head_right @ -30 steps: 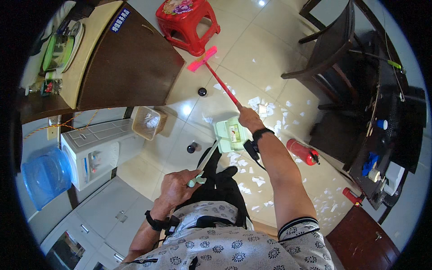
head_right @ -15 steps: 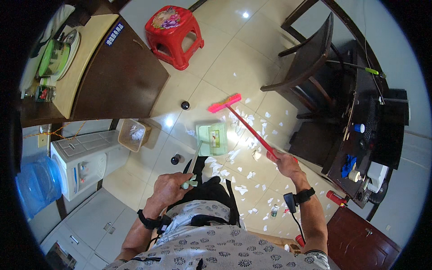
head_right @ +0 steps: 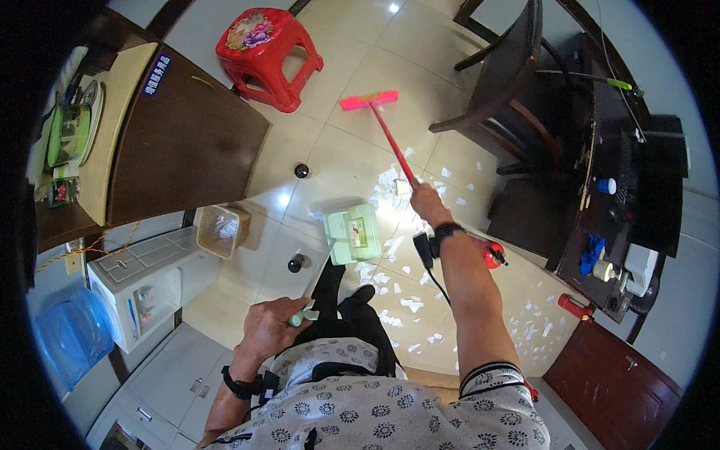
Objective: The person sweeps scattered paper debris on a tiled floor using a pink broom and a green dustpan. They gather the debris into piles and sweep it into the dustpan, then empty the dustpan into a nearby trash bin. The person repeats this process to clean the floor area.
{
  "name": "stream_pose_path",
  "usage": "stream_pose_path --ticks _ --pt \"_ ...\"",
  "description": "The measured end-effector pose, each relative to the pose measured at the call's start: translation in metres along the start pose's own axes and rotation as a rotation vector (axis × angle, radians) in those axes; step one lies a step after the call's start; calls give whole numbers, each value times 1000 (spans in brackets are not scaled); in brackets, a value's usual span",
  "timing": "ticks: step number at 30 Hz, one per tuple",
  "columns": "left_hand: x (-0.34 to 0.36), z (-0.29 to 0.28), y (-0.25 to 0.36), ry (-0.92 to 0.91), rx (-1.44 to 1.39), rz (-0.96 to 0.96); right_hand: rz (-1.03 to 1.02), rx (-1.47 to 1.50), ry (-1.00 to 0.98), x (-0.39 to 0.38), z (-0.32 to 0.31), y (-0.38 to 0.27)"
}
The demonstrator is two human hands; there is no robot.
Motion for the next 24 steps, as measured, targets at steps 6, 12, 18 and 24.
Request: stream_pose_path --ticks 6,12,18,24 --pt "-9 -3 -9 32 -41 73 30 76 -156 -175 12 25" --pt "-24 -6 -7 -21 -23 98 267 340 -223 -302 -45 -23" --pt "-58 13 0 -56 15 115 107 225 -284 -314 -93 -74" --pt "-110 61 19 -37 44 163 -242 68 -367 -250 -36 -79"
Point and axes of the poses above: each hand's wrist, its own x-axis towards the middle knuckle, its own z-axis out of the palm, y = z × x, the point moved 1 cm from there along x, towards the middle knuckle, and after that the axes turned 10 degrees about -z, right-handed, at the moved point
